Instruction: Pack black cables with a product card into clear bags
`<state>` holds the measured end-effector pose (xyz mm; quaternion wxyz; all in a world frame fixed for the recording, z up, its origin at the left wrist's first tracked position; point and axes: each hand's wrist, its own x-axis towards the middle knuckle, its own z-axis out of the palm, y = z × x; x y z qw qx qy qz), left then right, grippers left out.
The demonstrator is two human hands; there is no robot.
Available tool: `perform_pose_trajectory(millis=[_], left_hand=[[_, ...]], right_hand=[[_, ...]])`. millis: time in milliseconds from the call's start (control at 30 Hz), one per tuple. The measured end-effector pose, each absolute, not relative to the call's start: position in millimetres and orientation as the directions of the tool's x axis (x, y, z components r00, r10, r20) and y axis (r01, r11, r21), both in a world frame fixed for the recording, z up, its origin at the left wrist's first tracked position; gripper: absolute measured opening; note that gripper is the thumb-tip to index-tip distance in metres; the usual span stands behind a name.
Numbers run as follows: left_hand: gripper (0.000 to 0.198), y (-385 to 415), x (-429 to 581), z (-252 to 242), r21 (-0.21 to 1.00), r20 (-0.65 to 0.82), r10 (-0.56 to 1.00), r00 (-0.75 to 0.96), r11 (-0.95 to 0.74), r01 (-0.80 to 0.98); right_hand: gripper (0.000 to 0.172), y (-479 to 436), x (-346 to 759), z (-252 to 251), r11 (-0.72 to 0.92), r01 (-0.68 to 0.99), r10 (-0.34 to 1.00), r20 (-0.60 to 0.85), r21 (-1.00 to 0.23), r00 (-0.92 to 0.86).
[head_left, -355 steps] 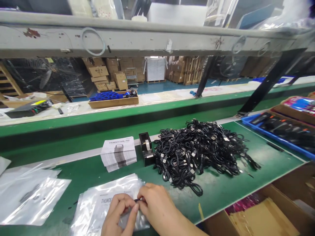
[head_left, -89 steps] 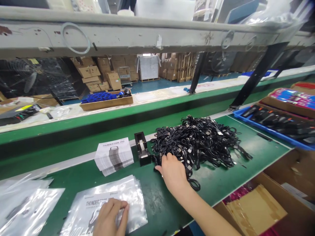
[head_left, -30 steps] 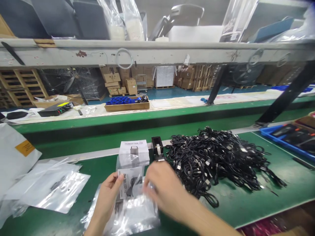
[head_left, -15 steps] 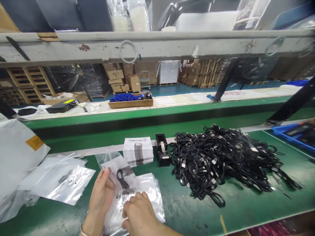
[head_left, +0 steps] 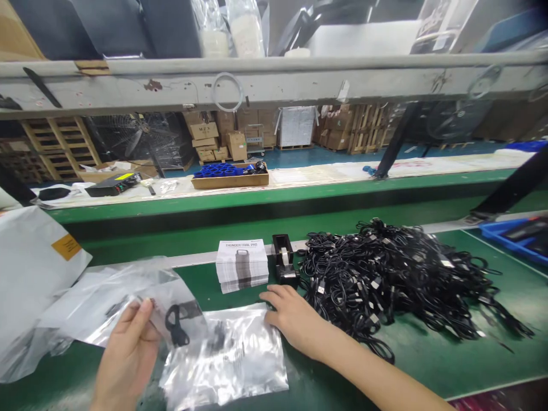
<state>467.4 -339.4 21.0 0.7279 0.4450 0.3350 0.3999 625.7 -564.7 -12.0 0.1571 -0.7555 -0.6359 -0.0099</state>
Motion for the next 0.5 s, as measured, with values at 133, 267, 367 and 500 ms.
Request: perform_pose_trajectory(millis=[133, 267, 367, 500], left_hand=[[0.027, -349, 471, 5, 0.866, -0.209, 0.839, 0.502, 0.397, -0.303], [0.032, -358, 474, 0, 0.883, -0.192, 0.861, 0.47, 0.361, -0.301], [0.028, -372, 476, -4, 0.921, -0.162, 0.852, 0.498, 0.311, -0.233], [0.03, -394, 482, -10, 0.943, -0.164, 0.818, 0.551, 0.294, -0.157]], right_hand=[[0.036, -559, 595, -11, -0.141, 0.906, 0.95, 0.204, -0.4, 0.238], [0.057, -546, 567, -19, -0.027, 0.8, 0.985, 0.12, -0.6, 0.123], [0.052, -543, 567, -24, -0.124, 0.697, 0.964, 0.082, -0.706, 0.254], [0.045, -556, 585, -13, -0.217, 0.418, 0.788, 0.094, -0.882, 0.608]])
